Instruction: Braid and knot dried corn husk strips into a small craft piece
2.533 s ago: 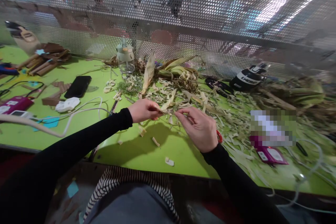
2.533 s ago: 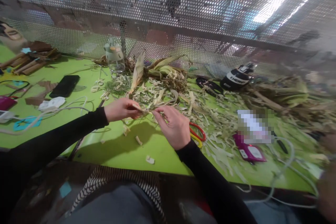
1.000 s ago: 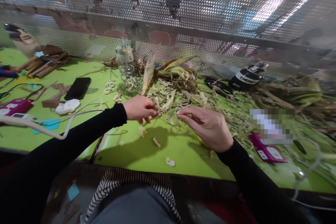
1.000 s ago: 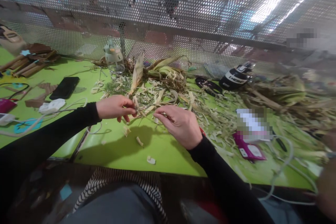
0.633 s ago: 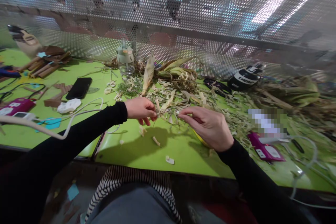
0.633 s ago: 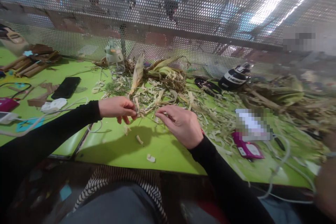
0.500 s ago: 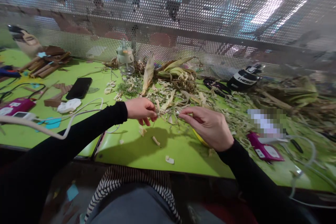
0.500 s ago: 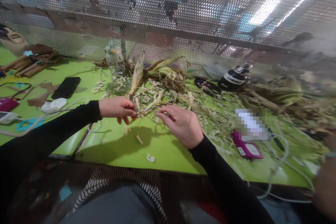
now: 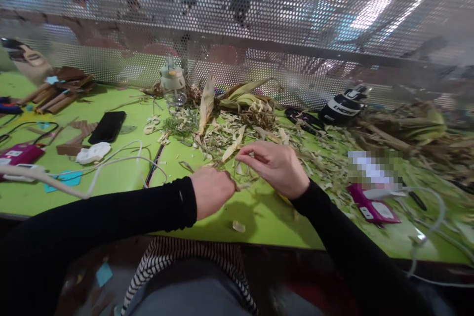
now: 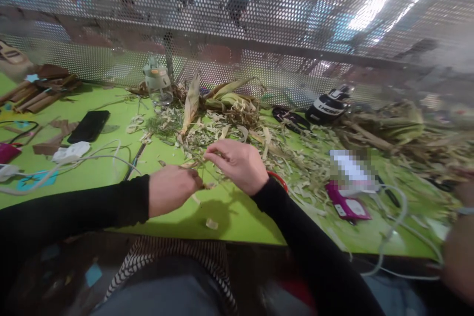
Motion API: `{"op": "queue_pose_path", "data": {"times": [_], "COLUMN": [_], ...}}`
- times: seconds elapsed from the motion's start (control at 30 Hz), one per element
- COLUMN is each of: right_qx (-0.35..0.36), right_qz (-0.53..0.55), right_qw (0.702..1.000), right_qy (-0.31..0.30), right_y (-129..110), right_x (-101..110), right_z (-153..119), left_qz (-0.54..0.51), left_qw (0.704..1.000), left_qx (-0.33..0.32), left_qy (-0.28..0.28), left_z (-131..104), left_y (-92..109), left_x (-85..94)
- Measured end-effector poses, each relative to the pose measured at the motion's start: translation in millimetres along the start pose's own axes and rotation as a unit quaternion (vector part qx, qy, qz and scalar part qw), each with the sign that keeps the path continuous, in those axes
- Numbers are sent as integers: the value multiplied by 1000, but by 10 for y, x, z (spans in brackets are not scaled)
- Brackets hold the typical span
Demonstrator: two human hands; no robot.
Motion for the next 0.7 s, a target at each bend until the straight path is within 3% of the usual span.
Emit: {"op": "queue_pose_path", "data": {"times": [0.1,0.17,0.23,0.3,0.37,0.43,0.5,0.57,0.63,0.7], "right_qx": [-85,-130,-172,-205,-203,-165,-105,-29,43,76], "right_qz": [115,179,247,318,327,263,153,35,-69,-135], "right_qw": [988,973,953,926,923,951,982,999,996,987], "right_qy": [-51,-63,-42,-19,-3,9,17,17,29,48], "right_y": [355,528,641,687,643,516,317,72,-144,-239], "right_x": [-256,-409,-503,-573,-590,-536,-457,-383,-281,-142], "right_z": [0,-70,-167,-269,-337,-366,-378,-381,-369,-320], "left_qz": [-116,-276,-468,-596,-642,-614,-501,-314,-132,-21], "left_qw": [991,955,872,781,730,746,818,899,952,981], "left_qx": [-47,-29,24,60,84,106,130,147,141,108], "left_qy": [42,102,142,177,218,236,252,266,238,160], "left_z": [-81,-121,-135,-125,-104,-66,-35,-5,67,156], "left_y": [-12,-224,-533,-780,-956,-1046,-1084,-1050,-921,-738], "left_x": [187,352,379,333,296,280,326,407,393,224]}}
Point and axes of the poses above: each hand's wrist, its own z-axis towards the middle knuckle, its own x-axis out of the back of the hand, y = z × x, the point moved 9 cm from there along z, towards the middle knuckle, and after that the axes turned 7 degrees about -z, right-handed, at the moved point
